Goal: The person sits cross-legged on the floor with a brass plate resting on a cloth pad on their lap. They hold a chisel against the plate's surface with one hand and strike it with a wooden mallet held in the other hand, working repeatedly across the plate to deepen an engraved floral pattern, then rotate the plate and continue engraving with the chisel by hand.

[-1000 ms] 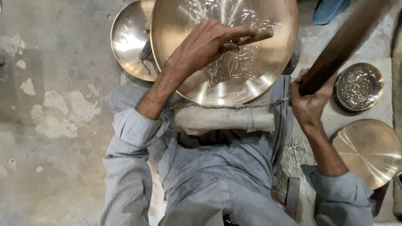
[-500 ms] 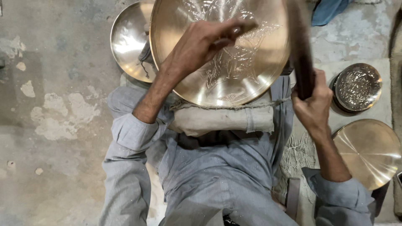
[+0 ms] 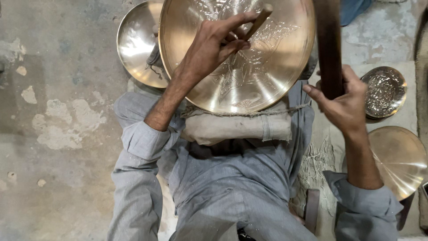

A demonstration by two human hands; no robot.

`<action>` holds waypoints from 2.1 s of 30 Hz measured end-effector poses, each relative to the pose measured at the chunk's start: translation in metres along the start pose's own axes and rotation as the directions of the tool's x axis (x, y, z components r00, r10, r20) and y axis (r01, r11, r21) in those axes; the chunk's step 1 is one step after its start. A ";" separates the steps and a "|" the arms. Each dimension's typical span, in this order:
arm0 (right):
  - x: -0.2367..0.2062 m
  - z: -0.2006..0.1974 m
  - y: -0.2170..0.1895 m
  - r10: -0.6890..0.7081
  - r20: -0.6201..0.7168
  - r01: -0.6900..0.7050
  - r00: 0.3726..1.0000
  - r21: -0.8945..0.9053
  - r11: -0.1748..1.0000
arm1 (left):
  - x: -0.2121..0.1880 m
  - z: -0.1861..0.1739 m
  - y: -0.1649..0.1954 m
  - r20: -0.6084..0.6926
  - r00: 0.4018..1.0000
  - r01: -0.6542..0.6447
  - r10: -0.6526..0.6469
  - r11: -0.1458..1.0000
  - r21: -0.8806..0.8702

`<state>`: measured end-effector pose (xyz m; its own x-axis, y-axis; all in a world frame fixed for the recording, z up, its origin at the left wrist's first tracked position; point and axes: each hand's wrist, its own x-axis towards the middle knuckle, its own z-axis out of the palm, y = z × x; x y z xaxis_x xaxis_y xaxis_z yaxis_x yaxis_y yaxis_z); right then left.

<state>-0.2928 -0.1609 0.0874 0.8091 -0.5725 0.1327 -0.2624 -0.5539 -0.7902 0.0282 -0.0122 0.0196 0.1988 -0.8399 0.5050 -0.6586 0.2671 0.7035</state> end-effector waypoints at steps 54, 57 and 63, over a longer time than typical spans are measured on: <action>-0.010 0.012 0.039 -0.245 -0.148 0.203 0.958 -0.250 0.947 | 0.001 0.001 0.006 0.056 0.993 -0.111 0.101 0.973 0.204; -0.008 0.002 0.033 -0.247 -0.011 0.224 0.969 -0.388 0.894 | -0.002 0.001 0.004 0.025 0.996 -0.088 0.086 0.986 0.145; -0.007 -0.001 0.031 -0.197 -0.043 0.163 0.979 -0.408 0.899 | -0.004 -0.003 0.001 0.029 0.998 -0.056 0.053 0.993 0.102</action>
<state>-0.3072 -0.1745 0.0628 0.8215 -0.4777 0.3115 -0.3184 -0.8373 -0.4444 0.0291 -0.0072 0.0201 0.1427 -0.8378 0.5270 -0.7394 0.2637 0.6195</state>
